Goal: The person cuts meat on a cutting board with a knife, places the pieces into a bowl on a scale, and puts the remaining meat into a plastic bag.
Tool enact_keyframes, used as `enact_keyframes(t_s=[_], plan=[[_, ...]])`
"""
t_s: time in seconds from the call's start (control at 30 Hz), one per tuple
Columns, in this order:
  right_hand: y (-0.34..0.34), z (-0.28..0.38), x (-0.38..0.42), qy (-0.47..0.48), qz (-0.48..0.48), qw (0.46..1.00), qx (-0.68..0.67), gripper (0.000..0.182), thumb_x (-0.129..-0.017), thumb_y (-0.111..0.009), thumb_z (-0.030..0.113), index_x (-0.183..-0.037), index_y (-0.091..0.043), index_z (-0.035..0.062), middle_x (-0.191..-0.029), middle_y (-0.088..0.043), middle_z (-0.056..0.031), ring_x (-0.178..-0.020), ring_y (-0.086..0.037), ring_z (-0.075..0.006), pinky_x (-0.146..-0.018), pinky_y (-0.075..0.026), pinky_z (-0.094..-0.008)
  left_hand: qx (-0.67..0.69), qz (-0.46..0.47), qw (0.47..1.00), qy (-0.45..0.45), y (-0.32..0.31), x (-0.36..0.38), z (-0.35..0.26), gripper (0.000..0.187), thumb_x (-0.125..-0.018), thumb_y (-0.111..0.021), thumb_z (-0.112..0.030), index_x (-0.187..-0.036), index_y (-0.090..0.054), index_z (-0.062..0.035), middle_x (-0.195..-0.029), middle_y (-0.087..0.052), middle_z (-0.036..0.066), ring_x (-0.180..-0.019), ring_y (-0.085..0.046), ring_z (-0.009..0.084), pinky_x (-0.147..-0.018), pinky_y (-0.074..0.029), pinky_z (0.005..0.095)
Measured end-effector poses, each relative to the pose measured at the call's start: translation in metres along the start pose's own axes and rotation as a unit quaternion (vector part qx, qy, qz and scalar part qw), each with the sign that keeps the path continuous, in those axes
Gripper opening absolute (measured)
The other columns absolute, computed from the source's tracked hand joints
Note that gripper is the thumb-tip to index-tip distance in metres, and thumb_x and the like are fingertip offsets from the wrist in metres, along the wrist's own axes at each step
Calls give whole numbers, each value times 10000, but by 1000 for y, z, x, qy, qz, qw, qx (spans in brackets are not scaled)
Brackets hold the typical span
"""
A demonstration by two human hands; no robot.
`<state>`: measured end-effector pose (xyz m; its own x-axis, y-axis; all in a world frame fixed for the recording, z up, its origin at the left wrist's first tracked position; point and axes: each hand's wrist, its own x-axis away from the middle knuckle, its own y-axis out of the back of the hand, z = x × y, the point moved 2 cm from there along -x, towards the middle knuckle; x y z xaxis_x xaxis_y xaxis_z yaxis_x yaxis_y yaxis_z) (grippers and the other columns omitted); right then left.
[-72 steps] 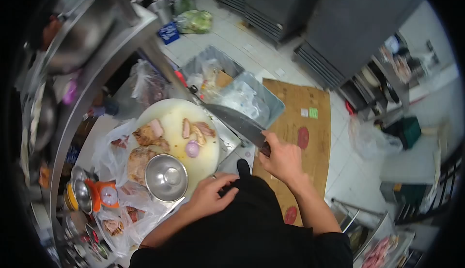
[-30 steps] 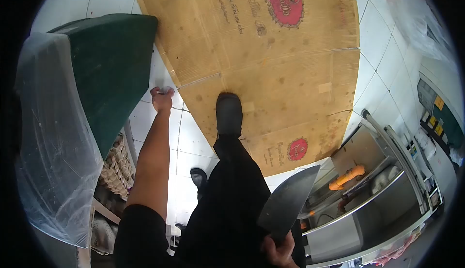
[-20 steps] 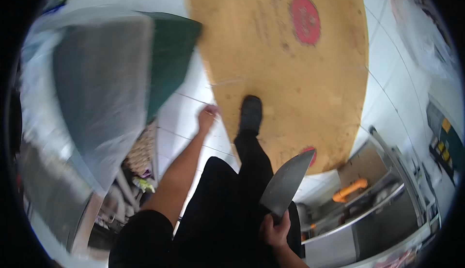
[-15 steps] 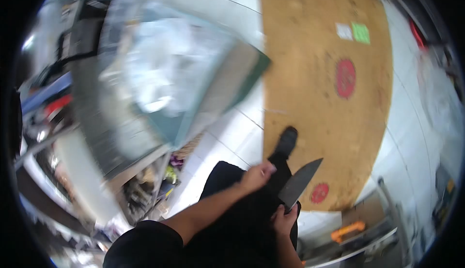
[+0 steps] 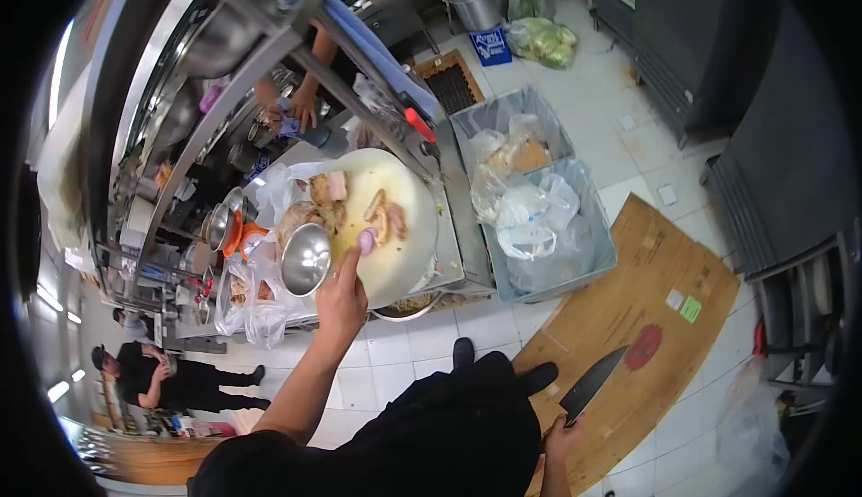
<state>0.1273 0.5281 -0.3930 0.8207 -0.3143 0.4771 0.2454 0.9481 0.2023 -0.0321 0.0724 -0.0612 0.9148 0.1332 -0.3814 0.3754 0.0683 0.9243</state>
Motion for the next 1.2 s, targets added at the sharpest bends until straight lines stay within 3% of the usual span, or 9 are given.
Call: enact_keyframes(t_s=[0.4, 0.7, 0.77, 0.83, 0.93, 1.03, 1.1, 1.17, 1.2], plan=[[-55, 120, 33, 63, 101, 993, -16, 93, -1013, -579, 31, -1055, -496, 44, -616, -513, -35, -403, -564, -171, -370, -461, -341, 74, 152, 983, 76, -62, -54, 50, 352, -914, -583, -60, -1243, -662, 37, -1075, -729, 276, -999, -747, 427, -844, -616, 522], [-80, 171, 32, 125, 199, 972, 13, 118, -995, -583, 12, -1060, -495, 57, -618, -508, -25, -404, -543, -146, -367, -445, -330, 117, 49, 989, 73, -6, -53, 51, 328, -891, -598, -16, -1203, -695, 18, -966, -756, 269, -841, -772, 414, -750, -624, 518], [-83, 189, 32, 135, 218, 966, 29, 126, -991, -582, 6, -1067, -496, 58, -622, -508, -22, -407, -539, -140, -371, -444, -327, 185, 45, 962, 193, 30, -46, 68, 397, -895, -617, -21, -1285, -686, 0, -1009, -762, 264, -856, -776, 403, -747, -624, 497], [-95, 227, 35, 172, 244, 953, 50, 140, -988, -592, 2, -1080, -501, 56, -628, -515, -19, -423, -551, -134, -392, -461, -319, 259, -105, 938, 204, 47, -25, 112, 379, -913, -680, -110, -1286, -673, -44, -945, -739, 271, -923, -740, 451, -805, -593, 558], [-119, 275, 44, 152, 267, 950, 59, 124, -1011, -590, -1, -1094, -514, 51, -654, -534, -21, -445, -561, -125, -411, -468, -312, 331, -17, 917, 222, 44, -9, 165, 489, -914, -734, -209, -1361, -626, -41, -1000, -759, 240, -971, -738, 465, -845, -569, 575], [-148, 310, 51, 158, 316, 933, 66, 118, -1026, -584, -2, -1117, -522, 43, -672, -544, -28, -444, -551, -121, -409, -458, -308, 36, -202, 972, 112, 68, 13, 170, 507, -934, -740, -271, -1366, -613, -39, -1067, -773, 217, -1013, -736, 477, -860, -564, 559], [-163, 321, 55, 169, 352, 918, 71, 123, -1032, -582, -3, -1133, -527, 39, -681, -548, -32, -442, -544, -120, -407, -452, -306, 15, -208, 959, 194, 52, 34, 181, 581, -934, -755, -348, -1378, -592, -10, -1124, -773, 218, -995, -747, 457, -845, -572, 545], [-184, 334, 58, 198, 373, 904, 66, 155, -1023, -586, -9, -1162, -533, 34, -685, -558, -37, -436, -539, -121, -403, -448, -305, 144, 27, 857, 495, 37, 48, 180, 522, -935, -738, -322, -1285, -631, 50, -1033, -772, 257, -917, -755, 451, -807, -589, 550], [-194, 339, 61, 200, 398, 892, 73, 155, -1023, -586, -9, -1162, -533, 34, -685, -558, -37, -436, -539, -121, -403, -448, -305, 184, 51, 865, 465, -4, 64, 194, 457, -928, -721, -284, -1211, -652, 68, -957, -767, 245, -838, -763, 418, -739, -600, 524]])
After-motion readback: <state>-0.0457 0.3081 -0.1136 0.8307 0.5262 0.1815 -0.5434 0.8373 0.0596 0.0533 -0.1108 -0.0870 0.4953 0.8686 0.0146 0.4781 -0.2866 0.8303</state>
